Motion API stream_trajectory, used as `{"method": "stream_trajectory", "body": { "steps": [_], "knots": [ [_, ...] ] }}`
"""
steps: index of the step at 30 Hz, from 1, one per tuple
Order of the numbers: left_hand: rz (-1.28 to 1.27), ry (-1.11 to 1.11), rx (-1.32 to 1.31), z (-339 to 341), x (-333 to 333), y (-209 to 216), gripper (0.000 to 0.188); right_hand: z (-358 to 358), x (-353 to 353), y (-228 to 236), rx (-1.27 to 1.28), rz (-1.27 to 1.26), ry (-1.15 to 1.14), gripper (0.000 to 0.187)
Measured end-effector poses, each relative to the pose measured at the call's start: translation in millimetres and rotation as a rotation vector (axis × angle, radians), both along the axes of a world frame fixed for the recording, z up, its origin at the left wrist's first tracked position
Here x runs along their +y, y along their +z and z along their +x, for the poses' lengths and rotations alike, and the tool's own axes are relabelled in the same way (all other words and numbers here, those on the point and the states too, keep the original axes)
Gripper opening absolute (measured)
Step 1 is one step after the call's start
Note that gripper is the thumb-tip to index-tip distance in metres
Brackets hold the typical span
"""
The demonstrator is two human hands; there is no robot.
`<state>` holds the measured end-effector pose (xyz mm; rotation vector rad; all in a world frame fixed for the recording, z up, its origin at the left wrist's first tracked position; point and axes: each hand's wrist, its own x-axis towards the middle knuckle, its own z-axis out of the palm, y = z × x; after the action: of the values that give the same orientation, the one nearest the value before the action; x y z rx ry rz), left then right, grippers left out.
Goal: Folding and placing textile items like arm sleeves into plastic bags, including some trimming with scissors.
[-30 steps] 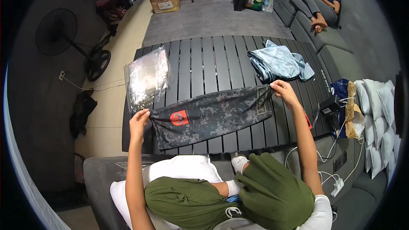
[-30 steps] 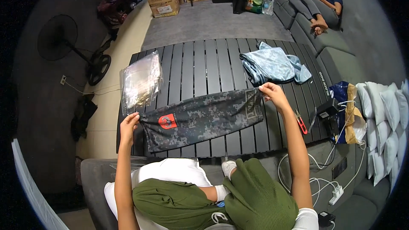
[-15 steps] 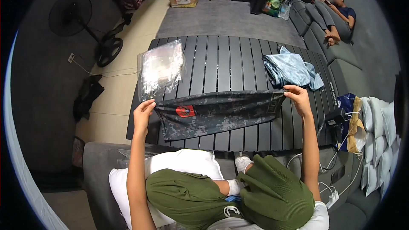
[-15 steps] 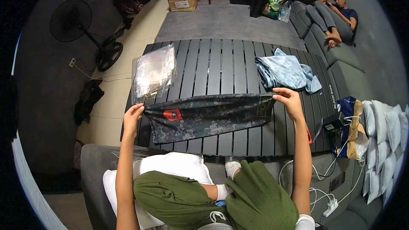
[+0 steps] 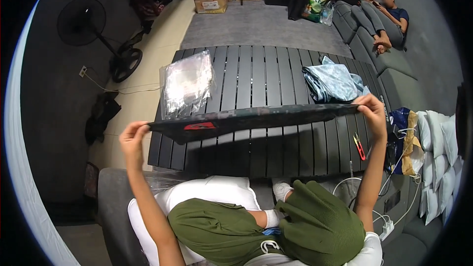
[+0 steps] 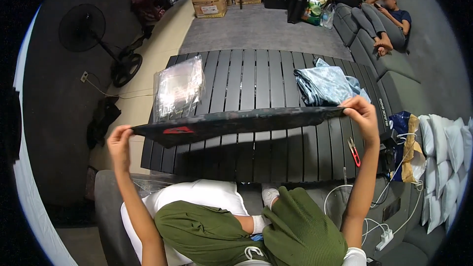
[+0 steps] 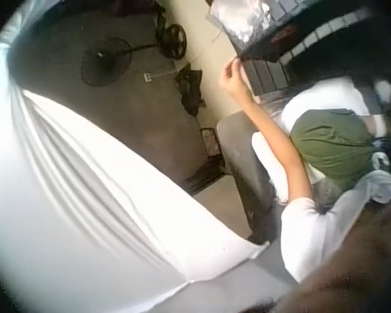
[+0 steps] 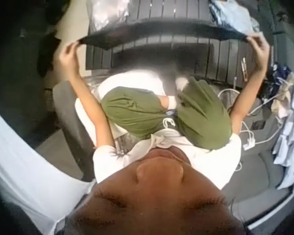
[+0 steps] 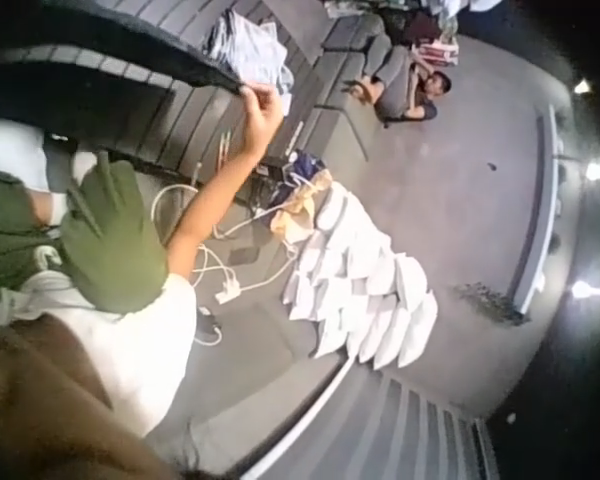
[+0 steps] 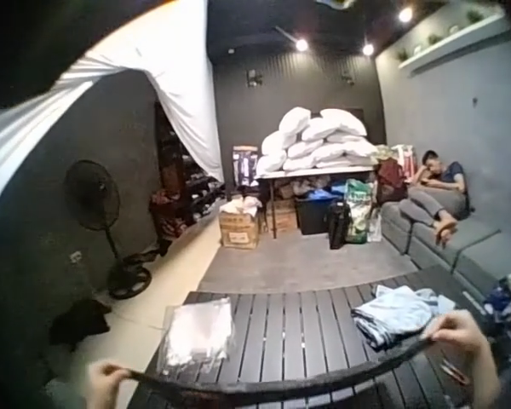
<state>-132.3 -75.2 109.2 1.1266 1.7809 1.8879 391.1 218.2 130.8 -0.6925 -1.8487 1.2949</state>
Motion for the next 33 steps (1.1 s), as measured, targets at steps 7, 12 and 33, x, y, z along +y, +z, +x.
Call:
{"method": "stream_trajectory", "body": {
  "steps": [7, 12, 33],
  "knots": [
    [-0.112, -0.079, -0.088, 8, 5, 60, 0.01, 16, -11, 47, -0.088, 0.075, -0.135, 0.014],
    [-0.403, -0.157, -0.244, -3, 64, 21, 0.024, -14, 22, 7, -0.162, -0.399, -0.162, 0.011],
    [-0.454, -0.334, -0.392, 2, 29, -82, 0.012, 23, -3, -110, -0.086, -0.323, -0.156, 0.014]
  ]
}}
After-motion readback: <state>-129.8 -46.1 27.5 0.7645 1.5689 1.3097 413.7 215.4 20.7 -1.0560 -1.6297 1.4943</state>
